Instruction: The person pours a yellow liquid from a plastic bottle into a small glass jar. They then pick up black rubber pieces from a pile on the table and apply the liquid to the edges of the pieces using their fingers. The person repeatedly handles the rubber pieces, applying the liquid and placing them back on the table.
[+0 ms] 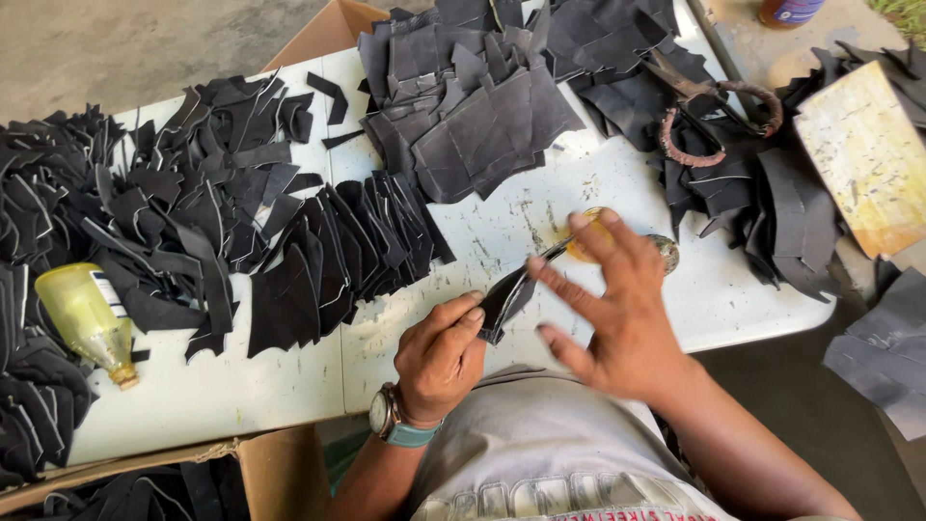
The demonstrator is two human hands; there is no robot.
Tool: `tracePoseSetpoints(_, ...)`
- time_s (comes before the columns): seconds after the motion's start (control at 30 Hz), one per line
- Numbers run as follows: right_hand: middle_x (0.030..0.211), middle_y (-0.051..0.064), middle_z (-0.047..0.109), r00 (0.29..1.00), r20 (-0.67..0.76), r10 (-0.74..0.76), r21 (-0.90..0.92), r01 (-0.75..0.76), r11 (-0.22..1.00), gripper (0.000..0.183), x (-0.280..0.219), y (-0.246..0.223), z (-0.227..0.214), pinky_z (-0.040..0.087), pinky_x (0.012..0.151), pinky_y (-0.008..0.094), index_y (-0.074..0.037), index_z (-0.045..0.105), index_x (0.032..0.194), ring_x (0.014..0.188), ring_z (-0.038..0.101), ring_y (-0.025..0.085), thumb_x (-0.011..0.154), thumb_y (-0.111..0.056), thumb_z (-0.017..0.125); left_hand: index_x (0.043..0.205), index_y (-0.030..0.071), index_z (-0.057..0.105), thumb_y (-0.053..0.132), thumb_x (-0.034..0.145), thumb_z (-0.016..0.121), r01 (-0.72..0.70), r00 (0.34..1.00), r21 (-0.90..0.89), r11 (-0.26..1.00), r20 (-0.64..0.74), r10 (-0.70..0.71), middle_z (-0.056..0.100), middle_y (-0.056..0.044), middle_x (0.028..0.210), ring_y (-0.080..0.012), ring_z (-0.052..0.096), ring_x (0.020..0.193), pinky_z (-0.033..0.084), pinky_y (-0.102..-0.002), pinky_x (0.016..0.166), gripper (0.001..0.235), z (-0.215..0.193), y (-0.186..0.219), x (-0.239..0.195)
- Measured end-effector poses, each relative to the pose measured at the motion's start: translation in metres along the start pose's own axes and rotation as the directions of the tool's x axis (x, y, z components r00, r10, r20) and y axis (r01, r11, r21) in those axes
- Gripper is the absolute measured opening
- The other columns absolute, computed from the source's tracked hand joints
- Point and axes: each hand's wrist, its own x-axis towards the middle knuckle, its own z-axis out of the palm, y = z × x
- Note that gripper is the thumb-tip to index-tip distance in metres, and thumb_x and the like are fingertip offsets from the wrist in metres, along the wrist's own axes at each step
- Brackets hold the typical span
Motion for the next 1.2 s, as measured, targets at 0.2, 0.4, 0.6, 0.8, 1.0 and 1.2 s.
tracePoseSetpoints(0.2, 0.159, 0.025, 0.039, 0.995, -0.036, 0.096, 0.081, -0.093, 0.992, 0.050, -0.004, 0.013, -0.012, 0.026, 0.123, 0.055, -0.014, 0.069, 0.134, 0.151, 0.030, 0.047, 0.096, -0.044, 0.058, 0.115, -0.002, 0.062, -0.017, 0.083, 0.066, -0.052, 0.998, 0.026, 0.998, 0.030, 0.051, 0.071, -0.021, 0.116, -0.0320, 0.076, 0.096, 0.062, -0.035, 0.075, 0.036, -0.001, -0.004, -0.007)
tracePoseSetpoints(0.4, 0.156, 0.024, 0.045, 0.983, -0.095, 0.157, -0.014, -0.159, 0.987, 0.044, -0.001, 0.034, -0.016, 0.031, 0.121, 0.056, -0.011, 0.072, 0.128, 0.149, 0.036, 0.045, 0.092, -0.036, 0.067, 0.110, -0.002, 0.062, -0.018, 0.080, 0.065, -0.058, 0.998, 0.059, 0.997, 0.011, 0.057, 0.071, -0.021, 0.114, -0.0326, 0.076, 0.096, 0.063, -0.035, 0.076, 0.034, -0.005, -0.002, -0.006)
tracePoseSetpoints(0.6, 0.136, 0.016, 0.057, 0.952, -0.275, 0.136, 0.188, -0.085, 0.978, 0.039, -0.018, 0.030, 0.008, 0.050, 0.112, 0.042, -0.006, 0.068, 0.118, 0.129, 0.059, 0.032, 0.085, -0.016, 0.086, 0.099, -0.002, 0.059, -0.018, 0.080, 0.068, -0.061, 0.997, 0.059, 0.996, -0.041, 0.063, 0.074, -0.020, 0.103, -0.0296, 0.077, 0.088, 0.063, -0.034, 0.075, 0.026, -0.001, 0.002, 0.000)
tracePoseSetpoints(0.8, 0.123, 0.008, 0.066, 0.914, -0.236, 0.331, 0.477, -0.188, 0.858, 0.061, -0.025, 0.026, 0.046, 0.054, 0.104, 0.035, -0.004, 0.048, 0.128, 0.113, 0.068, 0.021, 0.084, -0.010, 0.089, 0.100, -0.003, 0.059, -0.016, 0.081, 0.069, -0.023, 0.999, -0.016, 1.000, -0.027, 0.022, 0.074, -0.020, 0.099, -0.0295, 0.078, 0.087, 0.064, -0.034, 0.074, 0.025, 0.002, 0.004, 0.003)
tracePoseSetpoints(1.0, 0.133, 0.011, 0.057, 0.886, -0.131, 0.445, 0.766, -0.195, 0.613, 0.073, -0.021, 0.028, 0.046, 0.056, 0.089, 0.029, -0.006, 0.042, 0.141, 0.104, 0.061, 0.014, 0.082, 0.003, 0.085, 0.108, -0.001, 0.061, -0.011, 0.087, 0.073, 0.094, 0.995, -0.145, 0.985, 0.032, -0.090, 0.076, -0.016, 0.098, -0.0259, 0.079, 0.089, 0.066, -0.031, 0.073, 0.026, 0.000, 0.005, 0.006)
tracePoseSetpoints(1.2, 0.102, 0.009, 0.070, 0.876, 0.006, 0.483, 0.797, -0.296, 0.527, 0.081, -0.021, 0.039, 0.037, 0.060, 0.083, 0.025, -0.002, 0.043, 0.150, 0.092, 0.067, 0.011, 0.080, 0.000, 0.085, 0.114, 0.000, 0.064, -0.007, 0.088, 0.076, 0.151, 0.987, -0.202, 0.968, 0.083, -0.137, 0.076, -0.013, 0.096, -0.0217, 0.079, 0.085, 0.063, -0.029, 0.068, 0.029, -0.003, 0.009, 0.012)
